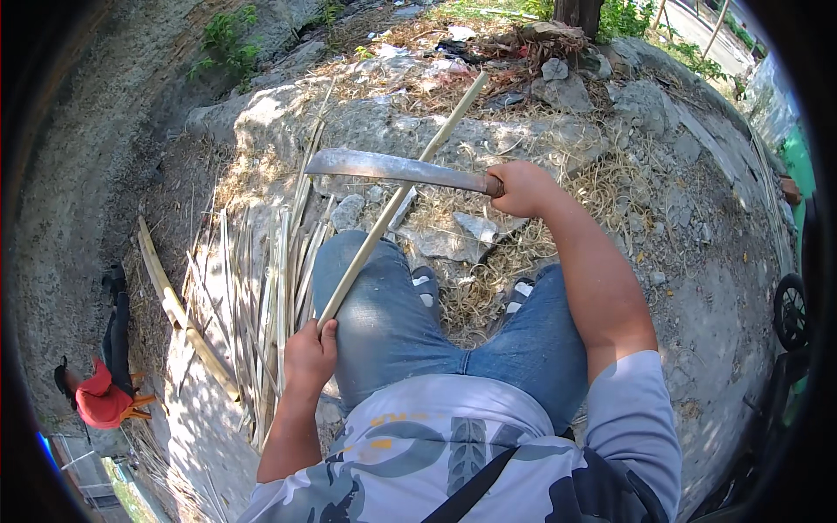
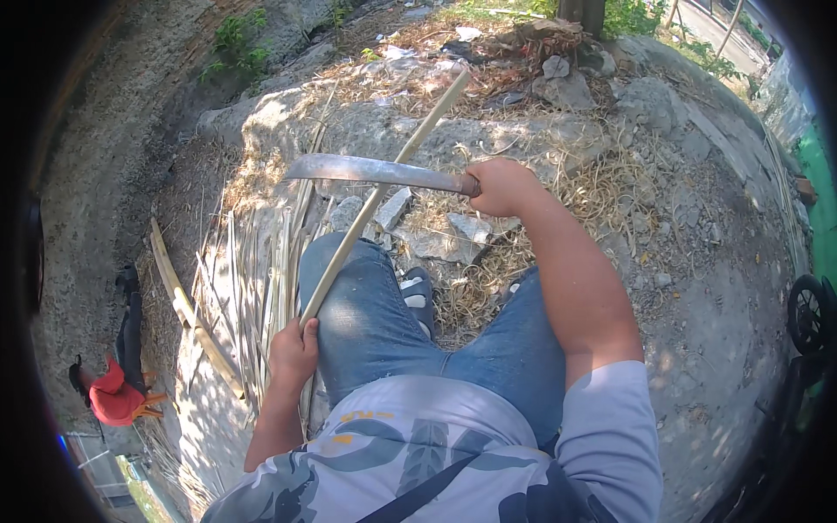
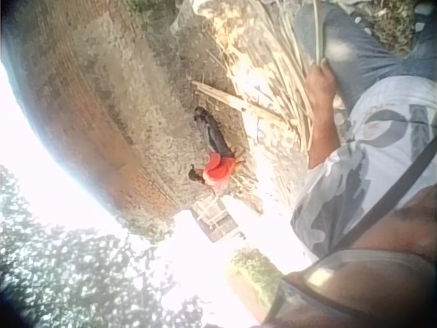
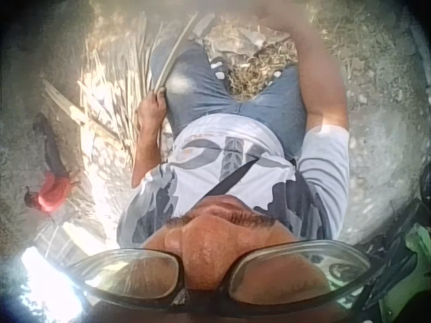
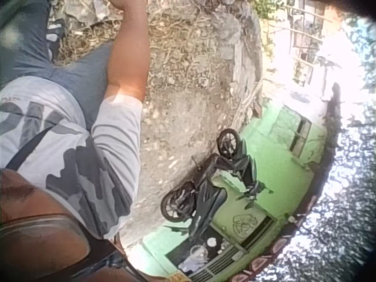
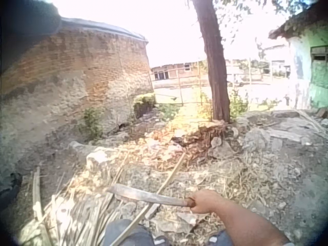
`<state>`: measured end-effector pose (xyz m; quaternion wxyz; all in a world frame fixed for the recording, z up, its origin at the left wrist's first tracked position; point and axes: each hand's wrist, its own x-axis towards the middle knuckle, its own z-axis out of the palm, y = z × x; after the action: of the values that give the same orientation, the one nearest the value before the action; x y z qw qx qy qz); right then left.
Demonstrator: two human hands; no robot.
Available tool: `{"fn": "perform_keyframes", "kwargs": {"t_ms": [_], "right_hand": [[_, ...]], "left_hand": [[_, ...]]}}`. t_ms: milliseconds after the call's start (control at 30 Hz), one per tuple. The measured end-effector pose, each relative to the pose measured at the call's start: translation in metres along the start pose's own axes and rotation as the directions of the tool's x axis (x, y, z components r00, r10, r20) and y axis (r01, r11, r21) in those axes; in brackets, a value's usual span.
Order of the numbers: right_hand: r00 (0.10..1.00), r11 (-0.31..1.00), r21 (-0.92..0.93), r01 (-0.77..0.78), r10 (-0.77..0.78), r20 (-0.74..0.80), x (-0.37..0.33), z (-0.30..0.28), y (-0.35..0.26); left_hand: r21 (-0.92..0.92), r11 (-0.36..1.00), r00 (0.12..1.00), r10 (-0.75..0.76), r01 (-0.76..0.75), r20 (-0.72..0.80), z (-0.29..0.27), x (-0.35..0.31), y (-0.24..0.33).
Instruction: The person scrapes and trims bamboo strips with a machete while holding the strips in one hand.
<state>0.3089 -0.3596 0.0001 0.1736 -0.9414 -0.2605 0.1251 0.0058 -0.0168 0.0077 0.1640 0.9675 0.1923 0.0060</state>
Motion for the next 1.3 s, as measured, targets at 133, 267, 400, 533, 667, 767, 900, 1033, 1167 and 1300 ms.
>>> {"fn": "perform_keyframes", "kwargs": {"t_ms": [133,267,400,533,667,767,900,1033,1167,1300], "right_hand": [[1.0,1.0,0.012,-0.003,0.003,-0.011,-0.003,-0.003,-0.008],[1.0,0.999,0.05,0.005,-0.004,-0.021,-0.005,-0.002,-0.005],[0.99,0.997,0.023,0.079,-0.076,-0.123,-0.014,-0.017,-0.009],[0.974,0.997,-0.044,0.063,-0.071,-0.213,-0.013,-0.017,0.002],[0.979,1.0,0.029,-0.011,0.017,-0.201,-0.012,-0.013,0.007],[0.985,0.998,0.059,-0.037,0.046,-0.168,-0.013,-0.011,-0.004],[0.996,0.999,0.019,0.041,-0.04,-0.083,-0.011,-0.008,-0.019],[0.995,0.993,-0.076,0.085,-0.089,-0.05,-0.01,-0.013,-0.024],[0.999,0.998,0.037,-0.042,0.042,-0.007,-0.012,-0.024,-0.01],[0.989,0.985,0.134,-0.109,0.121,-0.087,-0.01,-0.016,0.014]], "left_hand": [[-0.032,0.999,0.998,0.04,-0.041,-0.05,0.003,-0.002,-0.003],[-0.032,0.998,0.998,0.047,-0.048,-0.044,0.007,0.0,-0.008],[-0.016,0.999,0.999,0.035,-0.036,-0.041,0.011,0.0,-0.011],[-0.006,1.0,0.999,0.026,-0.026,-0.029,0.009,0.001,-0.008],[-0.01,0.999,0.999,0.035,-0.035,-0.034,0.005,0.001,-0.004],[-0.036,0.997,0.996,0.063,-0.065,-0.058,0.006,-0.001,-0.006],[-0.029,0.996,0.993,0.079,-0.082,-0.083,0.008,-0.001,-0.008],[-0.023,0.996,0.992,0.085,-0.087,-0.095,0.008,-0.001,-0.008],[-0.034,0.996,0.991,0.081,-0.085,-0.104,0.009,-0.001,-0.006],[-0.049,0.996,0.994,0.075,-0.079,-0.083,0.004,-0.001,-0.002]]}}
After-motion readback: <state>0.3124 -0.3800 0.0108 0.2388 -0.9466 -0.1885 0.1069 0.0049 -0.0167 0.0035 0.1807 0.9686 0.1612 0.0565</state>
